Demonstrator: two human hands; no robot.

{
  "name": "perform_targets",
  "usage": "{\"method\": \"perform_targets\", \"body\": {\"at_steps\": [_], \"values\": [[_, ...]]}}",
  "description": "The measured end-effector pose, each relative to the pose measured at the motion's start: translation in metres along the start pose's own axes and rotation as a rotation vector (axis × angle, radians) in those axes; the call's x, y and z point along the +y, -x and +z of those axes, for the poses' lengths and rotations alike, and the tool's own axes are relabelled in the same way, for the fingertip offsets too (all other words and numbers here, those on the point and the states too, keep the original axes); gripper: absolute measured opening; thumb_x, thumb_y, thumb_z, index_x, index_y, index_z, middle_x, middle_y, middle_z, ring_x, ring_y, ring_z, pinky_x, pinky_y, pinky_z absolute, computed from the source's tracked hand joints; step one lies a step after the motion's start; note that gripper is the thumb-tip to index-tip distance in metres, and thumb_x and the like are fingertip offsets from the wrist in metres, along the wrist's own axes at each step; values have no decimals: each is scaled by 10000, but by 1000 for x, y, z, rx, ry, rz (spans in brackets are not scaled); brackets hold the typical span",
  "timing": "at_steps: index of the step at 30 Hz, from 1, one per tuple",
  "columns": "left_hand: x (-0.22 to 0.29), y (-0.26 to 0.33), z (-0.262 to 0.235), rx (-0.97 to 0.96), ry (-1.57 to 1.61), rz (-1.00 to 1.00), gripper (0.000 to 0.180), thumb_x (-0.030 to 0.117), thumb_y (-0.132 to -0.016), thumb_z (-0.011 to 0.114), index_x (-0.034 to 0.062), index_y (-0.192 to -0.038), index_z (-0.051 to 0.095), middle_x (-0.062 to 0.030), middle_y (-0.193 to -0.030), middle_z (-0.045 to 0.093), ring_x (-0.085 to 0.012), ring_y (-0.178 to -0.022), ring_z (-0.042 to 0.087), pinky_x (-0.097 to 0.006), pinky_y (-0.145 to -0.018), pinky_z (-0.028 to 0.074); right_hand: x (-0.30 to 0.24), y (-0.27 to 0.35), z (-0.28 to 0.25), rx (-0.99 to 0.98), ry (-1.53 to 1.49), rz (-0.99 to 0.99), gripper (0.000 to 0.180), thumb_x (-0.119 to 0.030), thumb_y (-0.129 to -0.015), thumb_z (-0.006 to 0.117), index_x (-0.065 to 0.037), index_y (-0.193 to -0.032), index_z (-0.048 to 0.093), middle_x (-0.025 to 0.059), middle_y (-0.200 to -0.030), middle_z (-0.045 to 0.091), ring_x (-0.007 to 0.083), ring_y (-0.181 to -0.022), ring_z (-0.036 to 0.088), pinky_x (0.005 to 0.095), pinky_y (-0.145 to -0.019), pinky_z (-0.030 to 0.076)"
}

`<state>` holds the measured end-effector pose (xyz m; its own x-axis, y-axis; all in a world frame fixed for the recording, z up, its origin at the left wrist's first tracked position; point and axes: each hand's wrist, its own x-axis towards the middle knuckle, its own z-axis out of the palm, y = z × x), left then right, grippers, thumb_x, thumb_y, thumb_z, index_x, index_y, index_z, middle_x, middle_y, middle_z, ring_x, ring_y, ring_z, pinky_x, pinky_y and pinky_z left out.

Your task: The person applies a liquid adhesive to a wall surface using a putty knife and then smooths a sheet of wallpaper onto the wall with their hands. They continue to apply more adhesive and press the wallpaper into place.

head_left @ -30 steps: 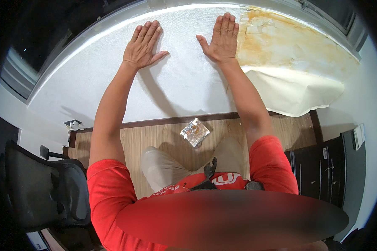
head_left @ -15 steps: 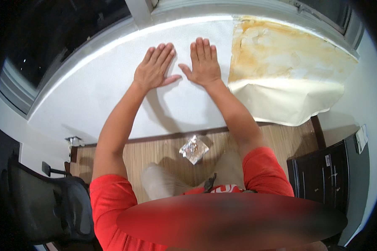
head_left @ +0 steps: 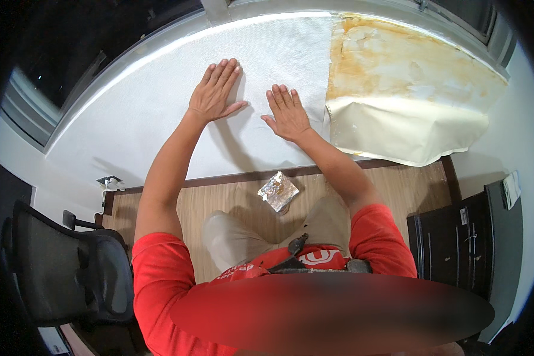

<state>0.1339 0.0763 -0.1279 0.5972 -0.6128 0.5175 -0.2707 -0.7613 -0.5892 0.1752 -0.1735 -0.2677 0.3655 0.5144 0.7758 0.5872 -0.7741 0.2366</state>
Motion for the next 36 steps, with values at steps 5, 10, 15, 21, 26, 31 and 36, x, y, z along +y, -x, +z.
{"method": "perform_targets", "body": {"at_steps": [5,10,15,21,26,31,36], "values": [[-10,13,18,55,-30,19,1007,811,-909,448,82,-1598,356,-115,-1717,172,-259,-1605,26,-432,-1308,-19,17,-14,4,28,-30,112,937,-580,-1002,519,17,-1629,161,255,-1712,-15,411,-1585,-106,581,-1254,-48],[-21,10,34,231,-153,99,1130,840,-880,467,56,-1641,181,-159,-1728,49,-287,-1602,-46,-438,-1298,-77,55,-35,10,316,89,102,935,-608,-1027,428,-32,-1651,35,210,-1722,-41,385,-1592,-76,552,-1267,-78],[-27,11,45,315,-181,149,1188,861,-854,479,68,-1653,100,-153,-1728,57,-279,-1601,-57,-439,-1298,-84,53,-35,7,374,139,81,959,-635,-1004,455,-53,-1656,61,201,-1725,-4,375,-1597,-31,546,-1279,-47],[-15,15,9,166,-14,67,1039,764,-929,492,7,-1607,275,-206,-1710,123,-305,-1602,17,-451,-1303,-30,46,-31,-13,217,-101,172,950,-576,-1001,534,-41,-1649,92,254,-1711,23,421,-1590,1,573,-1266,8],[11,66,-23,301,143,-209,917,589,-956,603,-50,-1561,342,-258,-1691,168,-381,-1594,66,-507,-1283,63,36,35,-70,437,-388,286,754,-292,-1011,599,-17,-1615,240,343,-1644,194,523,-1528,190,604,-1235,182],[77,175,-24,139,325,-574,905,425,-949,675,-96,-1569,271,-360,-1646,183,-508,-1542,171,-600,-1240,152,4,144,-109,295,-384,341,546,-60,-962,640,24,-1475,473,313,-1506,461,477,-1390,462,547,-1146,365],[142,278,-10,-117,332,-934,853,471,-977,611,-119,-1529,337,-358,-1636,209,-497,-1529,204,-575,-1248,161,-9,245,-147,-24,-419,478,311,-60,-976,634,11,-1278,659,251,-1157,702,390,-1068,692,452,-925,534]]}}
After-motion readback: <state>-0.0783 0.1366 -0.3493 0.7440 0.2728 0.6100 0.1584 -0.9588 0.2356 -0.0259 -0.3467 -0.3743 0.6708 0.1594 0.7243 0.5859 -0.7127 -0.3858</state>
